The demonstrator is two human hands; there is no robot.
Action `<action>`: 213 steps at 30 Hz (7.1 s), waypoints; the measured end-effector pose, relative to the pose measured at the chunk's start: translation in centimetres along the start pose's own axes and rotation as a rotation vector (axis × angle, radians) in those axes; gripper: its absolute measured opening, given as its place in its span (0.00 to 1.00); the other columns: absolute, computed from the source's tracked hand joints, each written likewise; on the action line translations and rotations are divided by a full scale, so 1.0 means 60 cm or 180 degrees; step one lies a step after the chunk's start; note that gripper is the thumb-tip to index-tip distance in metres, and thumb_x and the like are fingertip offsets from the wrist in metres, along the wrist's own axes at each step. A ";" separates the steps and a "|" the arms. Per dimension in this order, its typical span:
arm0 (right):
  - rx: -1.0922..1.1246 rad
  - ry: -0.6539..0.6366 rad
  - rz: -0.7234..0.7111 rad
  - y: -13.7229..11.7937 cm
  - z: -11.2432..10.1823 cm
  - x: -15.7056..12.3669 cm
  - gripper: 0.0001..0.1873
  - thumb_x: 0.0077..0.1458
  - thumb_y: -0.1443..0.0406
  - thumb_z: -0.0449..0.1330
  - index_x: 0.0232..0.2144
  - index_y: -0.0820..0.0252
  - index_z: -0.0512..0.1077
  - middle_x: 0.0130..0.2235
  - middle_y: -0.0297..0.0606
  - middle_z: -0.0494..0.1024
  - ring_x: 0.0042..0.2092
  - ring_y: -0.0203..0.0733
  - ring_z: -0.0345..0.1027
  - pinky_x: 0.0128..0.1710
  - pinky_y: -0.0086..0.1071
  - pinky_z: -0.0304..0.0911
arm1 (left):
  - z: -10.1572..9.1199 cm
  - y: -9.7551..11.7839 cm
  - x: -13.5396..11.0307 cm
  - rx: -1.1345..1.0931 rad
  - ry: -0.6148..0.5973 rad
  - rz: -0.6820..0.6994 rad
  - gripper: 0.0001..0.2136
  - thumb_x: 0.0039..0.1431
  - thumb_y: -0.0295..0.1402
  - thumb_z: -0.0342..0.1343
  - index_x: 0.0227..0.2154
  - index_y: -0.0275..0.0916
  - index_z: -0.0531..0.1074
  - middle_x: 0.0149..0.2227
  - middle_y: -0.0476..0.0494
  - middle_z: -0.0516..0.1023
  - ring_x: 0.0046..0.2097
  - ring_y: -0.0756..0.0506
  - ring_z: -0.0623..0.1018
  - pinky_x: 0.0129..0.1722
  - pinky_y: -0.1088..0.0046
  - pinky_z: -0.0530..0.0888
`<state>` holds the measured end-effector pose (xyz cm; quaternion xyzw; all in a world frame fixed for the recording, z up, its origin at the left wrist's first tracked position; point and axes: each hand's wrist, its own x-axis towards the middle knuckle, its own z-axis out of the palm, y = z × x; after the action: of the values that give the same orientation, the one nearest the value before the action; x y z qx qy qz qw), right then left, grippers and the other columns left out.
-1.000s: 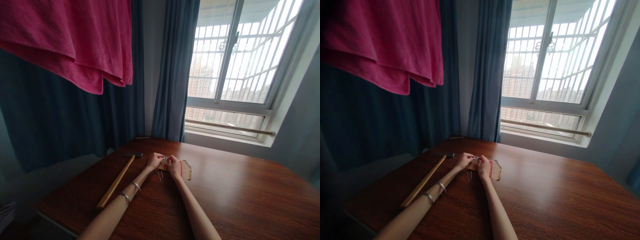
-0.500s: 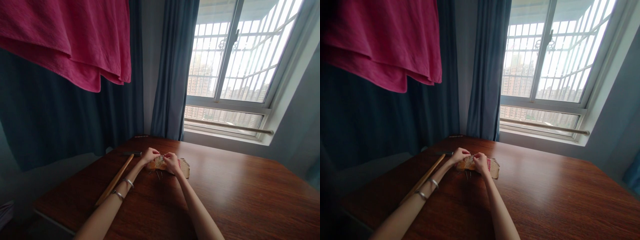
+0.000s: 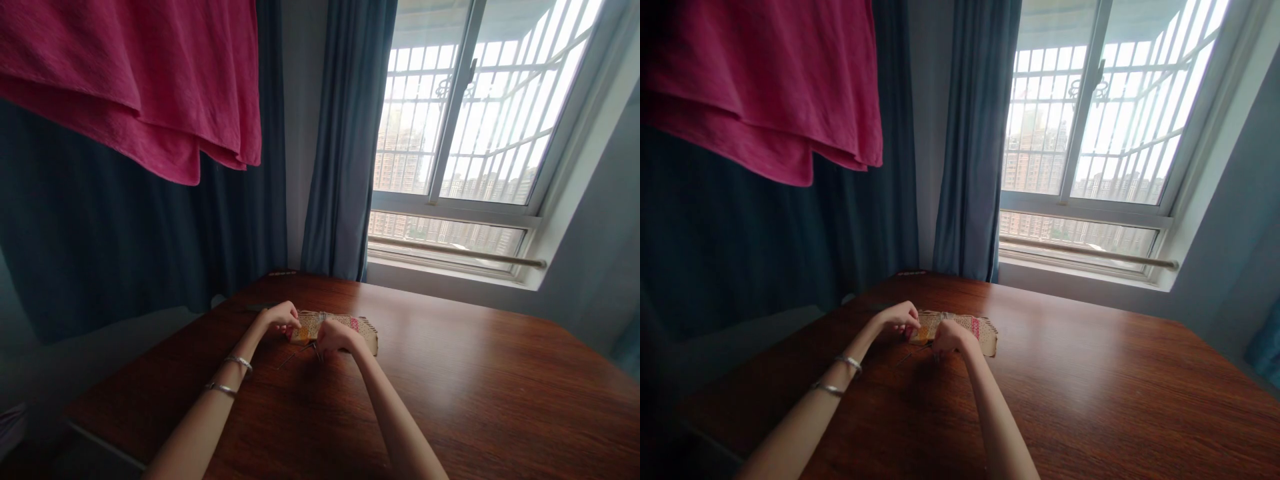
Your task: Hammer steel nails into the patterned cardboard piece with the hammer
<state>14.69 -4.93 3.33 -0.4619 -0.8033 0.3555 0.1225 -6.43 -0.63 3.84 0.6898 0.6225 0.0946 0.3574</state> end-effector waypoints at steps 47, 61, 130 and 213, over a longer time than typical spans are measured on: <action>-0.0660 0.2513 0.0334 0.066 0.059 0.045 0.09 0.55 0.65 0.49 0.32 0.54 0.69 0.35 0.37 0.72 0.37 0.39 0.64 0.33 0.28 0.52 | 0.091 0.105 -0.023 0.0526 0.1626 0.0897 0.12 0.51 0.39 0.51 0.30 0.40 0.78 0.32 0.43 0.79 0.39 0.44 0.76 0.34 0.77 0.65; -0.0025 0.2114 0.0150 0.040 0.012 0.032 0.13 0.55 0.62 0.46 0.36 0.60 0.68 0.37 0.40 0.75 0.39 0.37 0.68 0.37 0.27 0.59 | 0.063 0.053 0.022 -0.0602 0.1219 0.0941 0.13 0.48 0.39 0.52 0.27 0.32 0.73 0.26 0.43 0.77 0.25 0.49 0.74 0.21 0.78 0.65; -0.1469 0.2033 -0.0088 0.136 0.007 0.015 0.38 0.43 0.45 0.56 0.55 0.49 0.56 0.55 0.43 0.63 0.54 0.48 0.55 0.50 0.39 0.47 | 0.027 0.083 0.158 0.1184 0.0530 0.1182 0.14 0.48 0.30 0.45 0.29 0.33 0.76 0.31 0.42 0.78 0.32 0.48 0.73 0.35 0.76 0.66; 0.0409 0.1346 0.0536 0.338 -0.168 -0.313 0.16 0.43 0.61 0.60 0.36 0.62 0.73 0.31 0.37 0.75 0.33 0.38 0.66 0.32 0.29 0.60 | 0.303 0.361 0.091 0.1763 -0.0466 0.2301 0.19 0.52 0.46 0.49 0.38 0.36 0.70 0.34 0.41 0.73 0.32 0.46 0.70 0.31 0.74 0.64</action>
<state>43.50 -9.37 -0.85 -0.5827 -0.6941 0.3103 0.2871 22.31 -1.77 2.13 0.9370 0.3169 -0.0057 0.1468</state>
